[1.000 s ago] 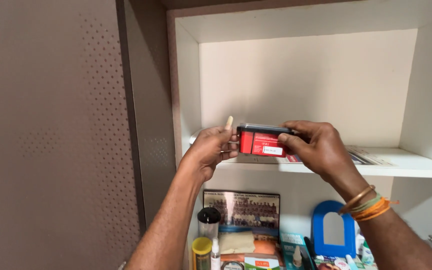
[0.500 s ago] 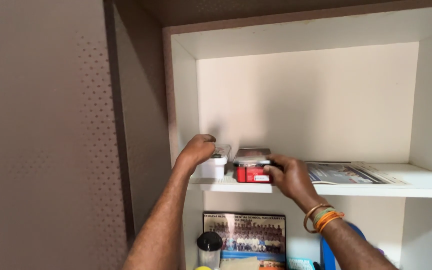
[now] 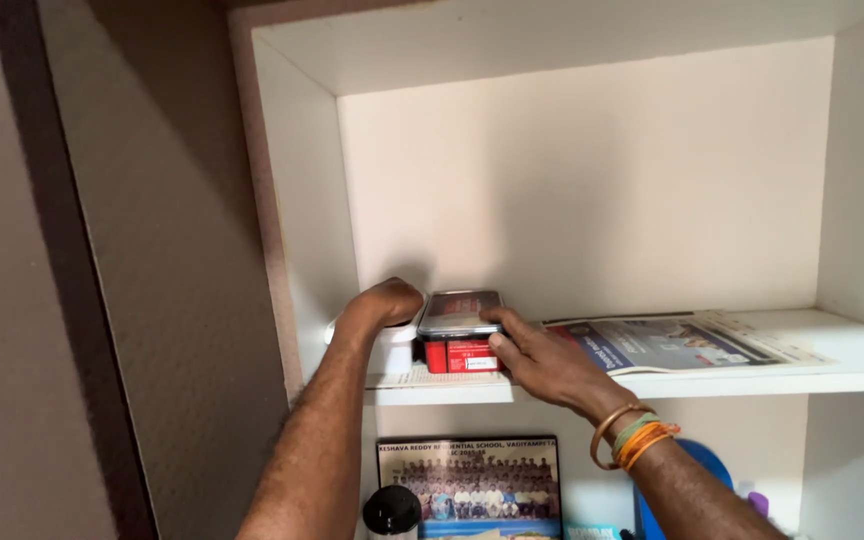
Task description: Organize and arrange items on closet shelves and in drawers.
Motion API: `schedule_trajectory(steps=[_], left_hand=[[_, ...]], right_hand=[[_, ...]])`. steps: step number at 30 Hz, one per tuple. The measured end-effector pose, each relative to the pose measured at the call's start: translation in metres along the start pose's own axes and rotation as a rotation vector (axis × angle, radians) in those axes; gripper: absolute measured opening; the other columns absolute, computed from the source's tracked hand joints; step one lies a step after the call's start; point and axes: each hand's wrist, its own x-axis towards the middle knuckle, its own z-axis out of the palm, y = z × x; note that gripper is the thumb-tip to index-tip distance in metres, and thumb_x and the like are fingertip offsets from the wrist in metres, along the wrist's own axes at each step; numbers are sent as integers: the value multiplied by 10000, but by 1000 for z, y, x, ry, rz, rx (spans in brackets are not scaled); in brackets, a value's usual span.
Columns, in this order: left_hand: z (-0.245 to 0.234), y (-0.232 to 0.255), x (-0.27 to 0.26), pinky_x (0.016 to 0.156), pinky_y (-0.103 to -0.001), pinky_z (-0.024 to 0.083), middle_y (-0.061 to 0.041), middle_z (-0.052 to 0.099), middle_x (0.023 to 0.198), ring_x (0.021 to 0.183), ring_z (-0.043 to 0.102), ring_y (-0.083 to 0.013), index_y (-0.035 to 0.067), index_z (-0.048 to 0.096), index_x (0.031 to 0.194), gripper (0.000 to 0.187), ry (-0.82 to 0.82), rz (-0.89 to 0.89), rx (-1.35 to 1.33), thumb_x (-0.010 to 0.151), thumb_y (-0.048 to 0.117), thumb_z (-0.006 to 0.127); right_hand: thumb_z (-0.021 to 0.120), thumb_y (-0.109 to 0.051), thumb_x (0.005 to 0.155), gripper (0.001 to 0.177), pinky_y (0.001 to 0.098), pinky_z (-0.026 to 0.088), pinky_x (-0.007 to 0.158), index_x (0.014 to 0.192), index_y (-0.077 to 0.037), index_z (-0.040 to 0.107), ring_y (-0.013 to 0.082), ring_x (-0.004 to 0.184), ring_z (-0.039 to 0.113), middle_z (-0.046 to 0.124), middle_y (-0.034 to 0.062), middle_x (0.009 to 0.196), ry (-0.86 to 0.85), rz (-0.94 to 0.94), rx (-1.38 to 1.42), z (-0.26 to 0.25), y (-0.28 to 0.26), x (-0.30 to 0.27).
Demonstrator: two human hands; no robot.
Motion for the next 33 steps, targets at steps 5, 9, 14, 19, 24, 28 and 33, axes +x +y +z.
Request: schedule_trajectory(steps=[5,9,14,19,24,28,33], left_hand=[[-22,-6,-16,991,-466,496,-224,696,1226,1124,672,-383,-3,735,1099,417,133,31,-15,830,198,487],[-28,11,-23,1012,-469,479,-219,690,1232,1144,653,-390,12,736,1120,437,224,85,-34,835,220,478],[-15,34,-47,1038,-472,458,-212,682,1240,1169,630,-398,31,737,1147,463,310,136,-86,841,247,467],[-6,78,-126,1043,-469,466,-219,702,1199,1147,646,-394,46,724,1199,490,340,192,-168,861,273,450],[15,124,-235,1042,-421,479,-210,740,1169,1112,690,-349,76,667,1323,519,285,225,-337,881,246,454],[55,121,-314,1053,-380,467,-212,698,1294,1205,664,-304,31,629,1370,513,224,283,-501,921,196,444],[149,111,-408,1050,-358,466,-210,694,1299,1217,666,-281,29,607,1392,506,40,160,-668,948,217,454]], right_hand=[[355,-534,989,552,441,468,1066,1484,-299,416,322,1279,620,647,121,1389,-32,34,-44,-1,-5,1],[352,-567,972,595,446,441,1080,1500,-296,394,322,1293,606,620,109,1416,-2,58,-15,3,-5,-4],[391,-612,995,760,455,458,1052,1567,-123,289,399,1272,588,571,243,1393,212,-11,175,11,13,-2],[442,-507,1045,556,417,501,923,1335,-42,537,342,1066,666,684,221,1134,390,-141,259,5,3,-17],[459,-403,1121,420,357,515,874,1174,-14,609,236,932,619,667,151,990,441,-338,419,7,19,-30],[462,-402,1137,461,349,591,871,1118,9,671,181,955,696,708,110,1027,354,-485,946,19,32,-83],[316,-585,1147,722,333,527,701,928,9,664,193,725,647,675,127,815,189,-313,1247,78,34,-237]])
